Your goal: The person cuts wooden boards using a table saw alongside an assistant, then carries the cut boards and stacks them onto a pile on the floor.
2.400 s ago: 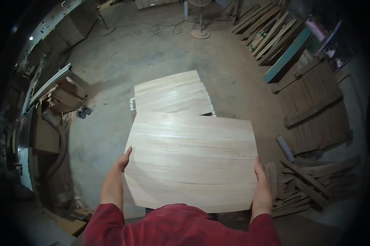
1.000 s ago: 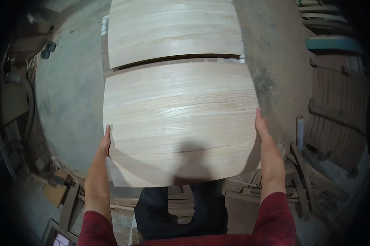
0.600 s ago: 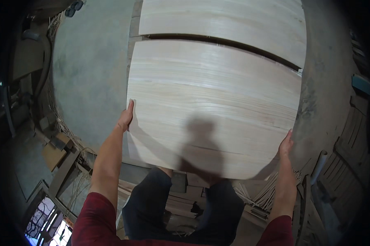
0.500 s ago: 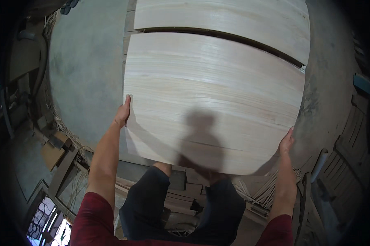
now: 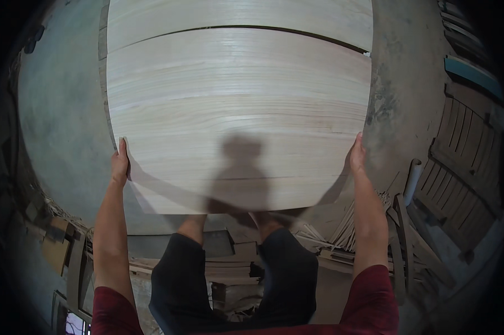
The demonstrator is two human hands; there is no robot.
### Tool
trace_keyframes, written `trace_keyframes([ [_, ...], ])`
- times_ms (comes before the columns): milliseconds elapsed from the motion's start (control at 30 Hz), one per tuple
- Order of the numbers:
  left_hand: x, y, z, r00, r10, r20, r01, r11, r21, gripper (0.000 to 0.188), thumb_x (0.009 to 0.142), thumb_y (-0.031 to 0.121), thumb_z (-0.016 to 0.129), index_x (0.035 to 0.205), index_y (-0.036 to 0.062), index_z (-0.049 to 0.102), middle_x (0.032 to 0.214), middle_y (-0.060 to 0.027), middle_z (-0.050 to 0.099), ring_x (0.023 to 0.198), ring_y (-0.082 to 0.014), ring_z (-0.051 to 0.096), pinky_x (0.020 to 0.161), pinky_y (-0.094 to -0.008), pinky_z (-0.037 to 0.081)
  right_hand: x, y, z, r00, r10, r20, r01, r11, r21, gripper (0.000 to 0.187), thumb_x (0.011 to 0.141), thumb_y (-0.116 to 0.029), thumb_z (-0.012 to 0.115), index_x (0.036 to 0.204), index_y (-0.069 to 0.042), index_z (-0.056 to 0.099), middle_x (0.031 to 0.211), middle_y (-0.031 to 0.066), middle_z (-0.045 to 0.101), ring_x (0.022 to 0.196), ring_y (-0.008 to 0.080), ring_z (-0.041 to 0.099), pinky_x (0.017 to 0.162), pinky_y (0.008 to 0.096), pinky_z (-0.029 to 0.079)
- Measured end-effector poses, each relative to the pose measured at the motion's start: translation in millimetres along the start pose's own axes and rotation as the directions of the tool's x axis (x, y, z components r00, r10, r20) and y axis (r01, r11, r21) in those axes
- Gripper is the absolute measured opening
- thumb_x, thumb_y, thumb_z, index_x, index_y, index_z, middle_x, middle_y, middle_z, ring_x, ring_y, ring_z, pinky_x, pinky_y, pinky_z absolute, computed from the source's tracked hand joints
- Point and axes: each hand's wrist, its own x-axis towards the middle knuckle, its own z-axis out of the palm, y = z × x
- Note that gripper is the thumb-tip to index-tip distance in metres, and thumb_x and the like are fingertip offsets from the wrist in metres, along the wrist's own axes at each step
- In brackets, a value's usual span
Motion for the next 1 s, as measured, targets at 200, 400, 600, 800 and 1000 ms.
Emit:
trace_keyframes([
  [200, 34, -29, -14, 0.963, 0.250, -0.098, -0.178, 0.866, 0.467, 0.099, 0.090, 0.076, 0.048, 0.129, -0.0138, 0.058, 0.124, -0.0372, 0.061, 0.121, -0.0493, 0.058, 0.104, -0.0470, 0.046, 46, 27, 6, 0.949, -0.112, 0.295, 0.005, 0.940, 0.341, 0.081, 0.104, -0.062, 0.033, 0.150, 0.004, 0.040, 0.154, 0.0142, 0.045, 0.141, 0.0244, 0.041, 0.117, 0.0364, 0.030],
  [400, -25, 43, 12, 0.999, -0.038, 0.022, 0.032, 0.974, 0.224, 0.090, 0.083, 0.082, 0.053, 0.106, -0.0029, 0.075, 0.106, -0.0277, 0.072, 0.109, -0.0404, 0.067, 0.095, -0.0435, 0.050, 26, 9, -31, 0.945, 0.125, 0.302, -0.184, 0.967, 0.176, 0.082, 0.097, -0.071, 0.044, 0.134, 0.002, 0.050, 0.127, 0.0092, 0.054, 0.111, 0.0215, 0.051, 0.094, 0.0354, 0.038],
  [600, -18, 68, -19, 0.996, -0.036, 0.080, 0.014, 0.967, 0.256, 0.073, 0.087, 0.069, 0.062, 0.081, -0.0024, 0.075, 0.077, -0.0113, 0.070, 0.073, -0.0199, 0.064, 0.070, -0.0338, 0.051, 20, -18, -25, 0.951, 0.248, 0.182, -0.270, 0.957, 0.109, 0.075, 0.092, -0.075, 0.052, 0.108, -0.002, 0.060, 0.090, 0.0028, 0.056, 0.074, 0.0169, 0.050, 0.064, 0.0351, 0.038],
  [800, -29, 41, -18, 0.989, 0.095, 0.115, -0.099, 0.994, 0.036, 0.066, 0.089, 0.066, 0.058, 0.098, 0.0032, 0.077, 0.091, -0.0141, 0.075, 0.089, -0.0219, 0.070, 0.083, -0.0351, 0.052, 8, -14, -19, 0.997, 0.062, 0.035, -0.057, 0.990, -0.129, 0.074, 0.097, -0.065, 0.051, 0.101, 0.007, 0.066, 0.082, 0.0149, 0.064, 0.075, 0.0284, 0.059, 0.068, 0.0433, 0.046],
  [1000, -140, -67, -33, 0.987, -0.138, 0.081, 0.101, 0.928, 0.358, 0.067, 0.090, 0.065, 0.052, 0.110, 0.0055, 0.075, 0.109, -0.0201, 0.073, 0.109, -0.0359, 0.068, 0.097, -0.0449, 0.049, -138, 51, -61, 0.925, -0.175, 0.336, 0.338, 0.784, -0.521, 0.057, 0.094, -0.044, 0.065, 0.118, 0.008, 0.065, 0.123, 0.0315, 0.063, 0.118, 0.0457, 0.059, 0.103, 0.0499, 0.045],
])
